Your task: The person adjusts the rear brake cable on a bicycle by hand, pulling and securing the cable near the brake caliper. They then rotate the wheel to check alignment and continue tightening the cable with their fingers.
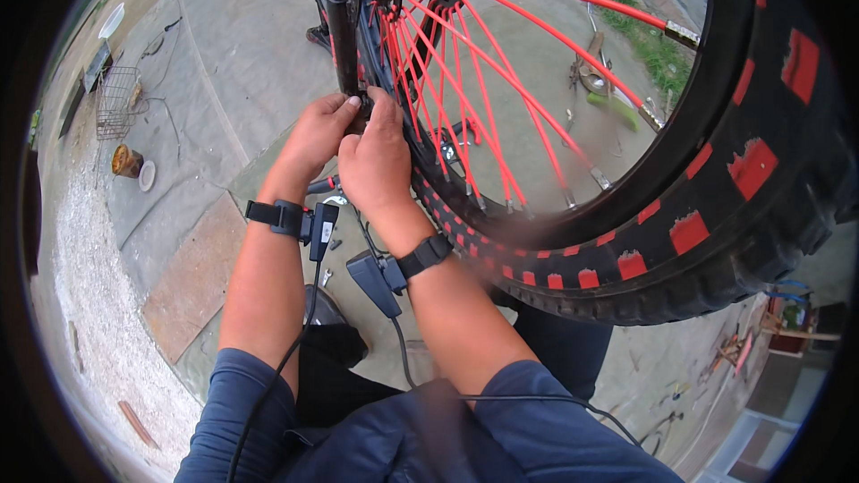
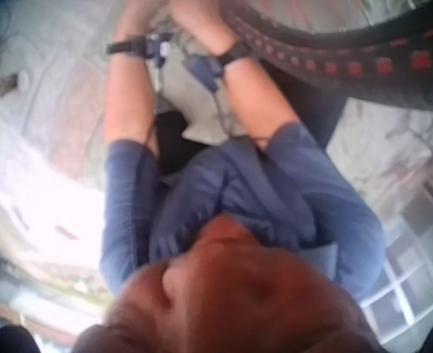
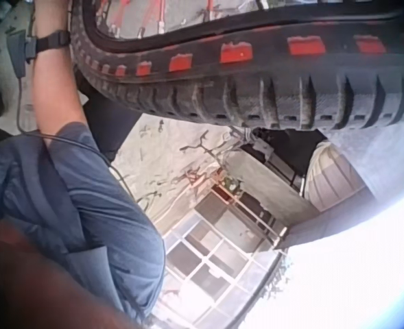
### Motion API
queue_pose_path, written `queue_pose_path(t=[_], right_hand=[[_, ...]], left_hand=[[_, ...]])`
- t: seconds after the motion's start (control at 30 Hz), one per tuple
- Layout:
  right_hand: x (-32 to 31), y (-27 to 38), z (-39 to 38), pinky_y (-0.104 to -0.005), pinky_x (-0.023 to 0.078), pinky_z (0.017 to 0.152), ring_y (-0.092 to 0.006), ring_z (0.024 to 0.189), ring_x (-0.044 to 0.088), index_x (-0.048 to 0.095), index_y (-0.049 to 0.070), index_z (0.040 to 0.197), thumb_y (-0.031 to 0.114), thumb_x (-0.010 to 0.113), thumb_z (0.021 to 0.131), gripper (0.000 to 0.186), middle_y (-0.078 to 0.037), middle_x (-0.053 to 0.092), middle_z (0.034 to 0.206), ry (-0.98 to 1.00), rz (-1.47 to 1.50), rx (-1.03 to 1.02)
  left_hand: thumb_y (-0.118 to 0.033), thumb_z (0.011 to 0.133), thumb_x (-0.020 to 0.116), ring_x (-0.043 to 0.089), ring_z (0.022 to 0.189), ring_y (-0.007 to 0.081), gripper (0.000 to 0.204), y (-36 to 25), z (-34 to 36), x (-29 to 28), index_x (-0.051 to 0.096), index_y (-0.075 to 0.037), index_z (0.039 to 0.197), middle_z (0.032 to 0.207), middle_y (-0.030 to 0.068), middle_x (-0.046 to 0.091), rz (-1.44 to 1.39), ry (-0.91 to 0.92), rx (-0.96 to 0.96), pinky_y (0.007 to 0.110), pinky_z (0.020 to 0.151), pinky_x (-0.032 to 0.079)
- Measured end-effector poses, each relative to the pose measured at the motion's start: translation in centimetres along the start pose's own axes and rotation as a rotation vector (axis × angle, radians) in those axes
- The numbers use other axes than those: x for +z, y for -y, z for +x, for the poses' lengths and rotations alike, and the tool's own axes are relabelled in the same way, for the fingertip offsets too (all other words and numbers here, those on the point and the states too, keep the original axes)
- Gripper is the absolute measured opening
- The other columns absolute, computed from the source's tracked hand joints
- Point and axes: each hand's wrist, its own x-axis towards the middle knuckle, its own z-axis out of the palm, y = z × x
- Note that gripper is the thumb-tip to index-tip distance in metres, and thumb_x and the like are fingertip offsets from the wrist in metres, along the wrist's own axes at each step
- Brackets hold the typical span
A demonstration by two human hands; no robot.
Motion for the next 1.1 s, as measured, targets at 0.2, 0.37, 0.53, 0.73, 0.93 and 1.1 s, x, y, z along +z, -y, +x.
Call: queue_pose_path(t=[0.2, 0.37, 0.53, 0.73, 0.93, 1.1], right_hand=[[0.0, -0.6, 0.0, -0.0530, 0.049, 0.098, -0.0493, 0.119, 0.055, 0.043, -0.002, 0.137, 0.002, 0.052, 0.084, 0.054, -0.031, 0.053, 0.132, -0.009, 0.017, 0.005], [0.1, -0.7, 0.1, -0.0520, 0.047, 0.103, -0.0489, 0.124, 0.053, 0.042, -0.003, 0.139, 0.002, 0.051, 0.084, 0.056, -0.033, 0.053, 0.135, -0.005, 0.025, -0.024], [-0.1, -0.4, 0.0, -0.0511, 0.046, 0.104, -0.0483, 0.125, 0.053, 0.042, -0.004, 0.139, 0.002, 0.051, 0.084, 0.057, -0.033, 0.053, 0.136, -0.014, 0.043, -0.020], [-0.1, -0.4, 0.1, -0.0507, 0.047, 0.102, -0.0480, 0.124, 0.054, 0.042, -0.004, 0.140, 0.003, 0.050, 0.085, 0.057, -0.033, 0.054, 0.135, -0.004, 0.029, -0.020], [-0.2, -0.2, 0.1, -0.0506, 0.048, 0.102, -0.0479, 0.124, 0.055, 0.042, -0.004, 0.140, 0.003, 0.050, 0.085, 0.056, -0.033, 0.054, 0.135, 0.015, 0.024, 0.013], [-0.2, -0.2, 0.1, -0.0507, 0.047, 0.102, -0.0480, 0.124, 0.055, 0.041, -0.004, 0.141, 0.002, 0.050, 0.085, 0.057, -0.033, 0.054, 0.135, 0.005, 0.024, -0.004]], left_hand=[[-0.019, 0.104, 0.059, 0.059, 0.078, 0.0101, 0.023, -1.0, -0.6, 0.4, 0.067, 0.002, 0.103, 0.088, 0.0030, 0.069, 0.066, 0.022, 0.002, 0.029, 0.072, 0.052], [-0.018, 0.101, 0.062, 0.064, 0.079, 0.0137, 0.022, -0.7, -0.8, 0.3, 0.067, 0.004, 0.103, 0.088, 0.0075, 0.071, 0.164, -0.030, 0.122, 0.032, 0.073, 0.053], [-0.019, 0.102, 0.062, 0.062, 0.076, 0.0122, 0.022, -0.4, -0.5, 0.2, 0.067, 0.003, 0.102, 0.088, 0.0059, 0.070, 0.211, -0.053, 0.124, 0.032, 0.072, 0.053], [-0.019, 0.102, 0.061, 0.062, 0.078, 0.0126, 0.021, -0.8, -0.4, 0.2, 0.067, 0.001, 0.101, 0.086, 0.0060, 0.069, 0.163, -0.024, 0.041, 0.032, 0.071, 0.052], [-0.013, 0.096, 0.065, 0.072, 0.078, 0.0228, 0.019, 0.2, -0.2, 0.4, 0.067, 0.004, 0.105, 0.088, 0.0162, 0.074, 0.207, -0.070, 0.166, 0.037, 0.073, 0.055], [-0.014, 0.098, 0.064, 0.071, 0.077, 0.0208, 0.022, 1.1, 0.0, 0.4, 0.066, 0.004, 0.111, 0.090, 0.0133, 0.074, 0.121, -0.072, 0.210, 0.037, 0.070, 0.055]])
